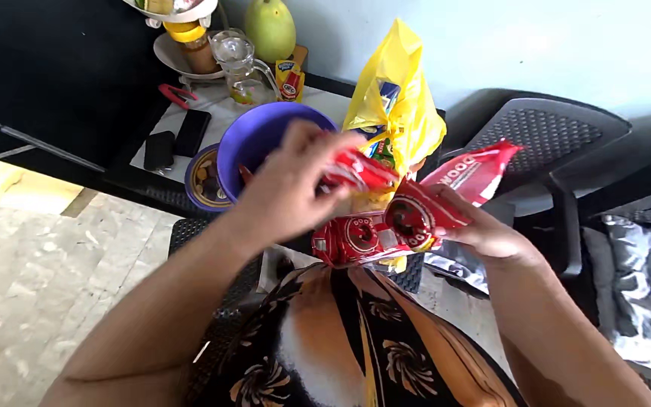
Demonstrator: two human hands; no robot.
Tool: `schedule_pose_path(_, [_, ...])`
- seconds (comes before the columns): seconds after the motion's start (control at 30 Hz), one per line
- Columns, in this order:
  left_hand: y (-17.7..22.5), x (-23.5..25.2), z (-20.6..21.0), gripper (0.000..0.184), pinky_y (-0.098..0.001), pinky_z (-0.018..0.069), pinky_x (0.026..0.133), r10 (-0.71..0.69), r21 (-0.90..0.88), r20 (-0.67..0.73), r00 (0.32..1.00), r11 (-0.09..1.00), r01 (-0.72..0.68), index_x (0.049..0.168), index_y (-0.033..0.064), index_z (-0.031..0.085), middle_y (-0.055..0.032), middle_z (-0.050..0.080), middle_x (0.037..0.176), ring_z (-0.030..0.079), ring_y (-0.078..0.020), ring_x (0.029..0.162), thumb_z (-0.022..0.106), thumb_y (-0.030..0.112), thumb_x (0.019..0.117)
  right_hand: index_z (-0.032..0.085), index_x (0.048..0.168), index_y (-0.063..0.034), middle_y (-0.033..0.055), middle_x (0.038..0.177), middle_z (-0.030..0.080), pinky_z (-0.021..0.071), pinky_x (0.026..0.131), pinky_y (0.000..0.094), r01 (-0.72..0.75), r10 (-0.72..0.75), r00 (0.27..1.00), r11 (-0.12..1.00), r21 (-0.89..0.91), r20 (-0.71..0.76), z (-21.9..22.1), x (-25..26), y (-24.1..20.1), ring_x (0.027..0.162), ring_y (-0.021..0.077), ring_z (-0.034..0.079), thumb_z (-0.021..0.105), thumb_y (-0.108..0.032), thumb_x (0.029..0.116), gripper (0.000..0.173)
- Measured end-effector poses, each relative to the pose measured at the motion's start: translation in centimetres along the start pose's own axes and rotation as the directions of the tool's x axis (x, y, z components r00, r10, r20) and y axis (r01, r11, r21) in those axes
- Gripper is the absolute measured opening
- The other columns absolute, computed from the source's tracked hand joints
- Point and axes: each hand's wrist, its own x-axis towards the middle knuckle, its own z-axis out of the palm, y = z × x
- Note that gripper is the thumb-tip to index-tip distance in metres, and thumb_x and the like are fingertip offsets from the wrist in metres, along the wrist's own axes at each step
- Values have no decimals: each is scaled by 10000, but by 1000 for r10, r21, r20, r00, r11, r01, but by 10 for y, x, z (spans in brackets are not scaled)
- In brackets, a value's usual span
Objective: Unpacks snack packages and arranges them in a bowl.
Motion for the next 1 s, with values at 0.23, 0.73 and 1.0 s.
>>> schedule_pose_path(0.23, [-107,42,-22,426,-736,431,983,-530,529,310,789,786,320,1397,44,579,-352,498,1393,518,-562,1251,646,125,984,519,1364,-114,-6,1256,636,608,865,287,318,-320,947,930,-184,18,54,77,-66,1055,87,668,728,-209,876,540])
schedule_pose_path(0.73, [-95,8,-33,510,-645,495,963,-493,459,453,743,843,280,1439,131,531,-206,534,1421,602,-431,1202,707,252,976,727,938,-12,131,810,713,585,736,554,-29,46,999,609,-793,-1,52,71,-45,753,283,709,533,-64,1013,214])
schedule_pose_path(1.0, [-115,66,20,740,-675,400,1073,-413,467,557,721,873,140,1565,151,406,-269,449,1507,431,-490,1387,760,239,921,442,1516,-31,288,1477,484,359,1104,685,-337,415,894,378,-862,-168,80,50,47,1392,498,421,746,-640,836,962])
